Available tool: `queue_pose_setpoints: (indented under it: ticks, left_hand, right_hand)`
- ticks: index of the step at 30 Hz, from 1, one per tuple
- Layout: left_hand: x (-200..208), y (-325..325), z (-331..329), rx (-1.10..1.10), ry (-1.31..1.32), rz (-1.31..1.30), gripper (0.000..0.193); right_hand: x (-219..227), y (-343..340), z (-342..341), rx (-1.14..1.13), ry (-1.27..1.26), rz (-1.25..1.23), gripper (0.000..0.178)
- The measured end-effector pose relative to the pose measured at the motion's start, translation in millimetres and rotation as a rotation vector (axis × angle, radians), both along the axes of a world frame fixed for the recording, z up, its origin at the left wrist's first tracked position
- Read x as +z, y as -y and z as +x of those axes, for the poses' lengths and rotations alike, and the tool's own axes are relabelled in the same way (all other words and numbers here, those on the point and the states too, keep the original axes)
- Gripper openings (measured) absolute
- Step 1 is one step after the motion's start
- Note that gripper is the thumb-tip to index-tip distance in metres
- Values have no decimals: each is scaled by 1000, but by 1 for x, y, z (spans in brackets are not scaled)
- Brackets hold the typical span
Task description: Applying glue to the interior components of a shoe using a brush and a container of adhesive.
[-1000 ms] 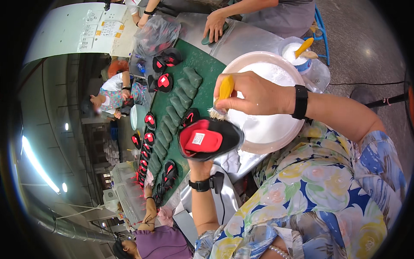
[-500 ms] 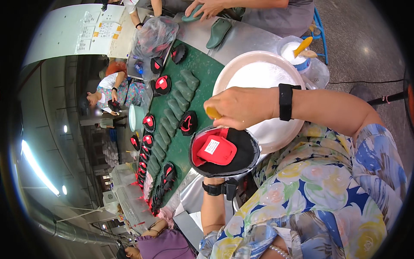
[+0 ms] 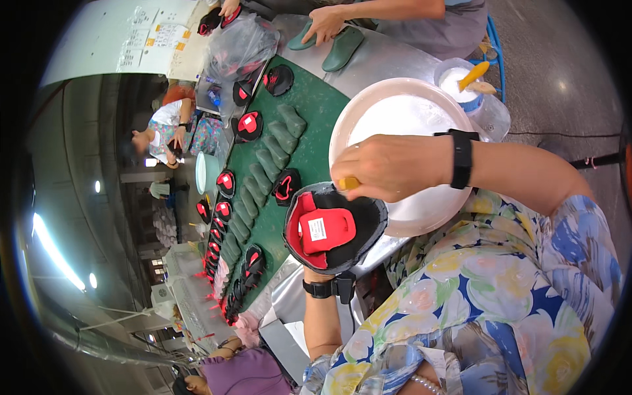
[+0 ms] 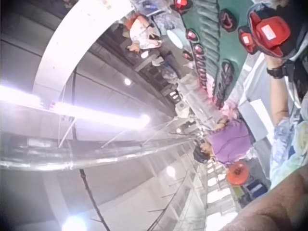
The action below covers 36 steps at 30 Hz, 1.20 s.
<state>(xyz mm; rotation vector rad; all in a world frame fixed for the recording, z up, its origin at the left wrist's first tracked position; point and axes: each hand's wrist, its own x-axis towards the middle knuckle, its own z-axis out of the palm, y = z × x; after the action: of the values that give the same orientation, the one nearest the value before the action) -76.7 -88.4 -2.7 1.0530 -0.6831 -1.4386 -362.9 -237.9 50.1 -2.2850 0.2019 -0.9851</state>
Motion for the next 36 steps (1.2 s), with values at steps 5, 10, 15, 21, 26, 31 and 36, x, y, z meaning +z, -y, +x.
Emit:
queue_pose_setpoints:
  ticks: [5, 10, 15, 21, 26, 31, 36]
  left_hand:
    - [-5, 5, 0, 36, 38, -26, 57]
    - [-1, 4, 9, 117, 122, -58, 58]
    - [-20, 9, 23, 336, 307, -118, 59]
    - [-1, -6, 160, 597, 304, -93, 32]
    - [-72, -18, 297, 851, -43, -123, 30]
    - [-152, -97, 444, 1158, 639, 87, 30]
    - [-139, -23, 403, 1583, 891, 1048, 39]
  right_hand:
    - [12, 2, -1, -108, 119, 47, 17]
    - [3, 4, -4, -140, 14, 206, 23]
    - [11, -25, 14, -119, 127, 288, 17]
    - [6, -14, 9, -228, 121, 538, 12]
    - [-4, -9, 12, -297, -60, 565, 10]
    - [-7, 0, 32, -292, -195, 723, 9]
    - [-2, -3, 30, -431, -329, 685, 9]
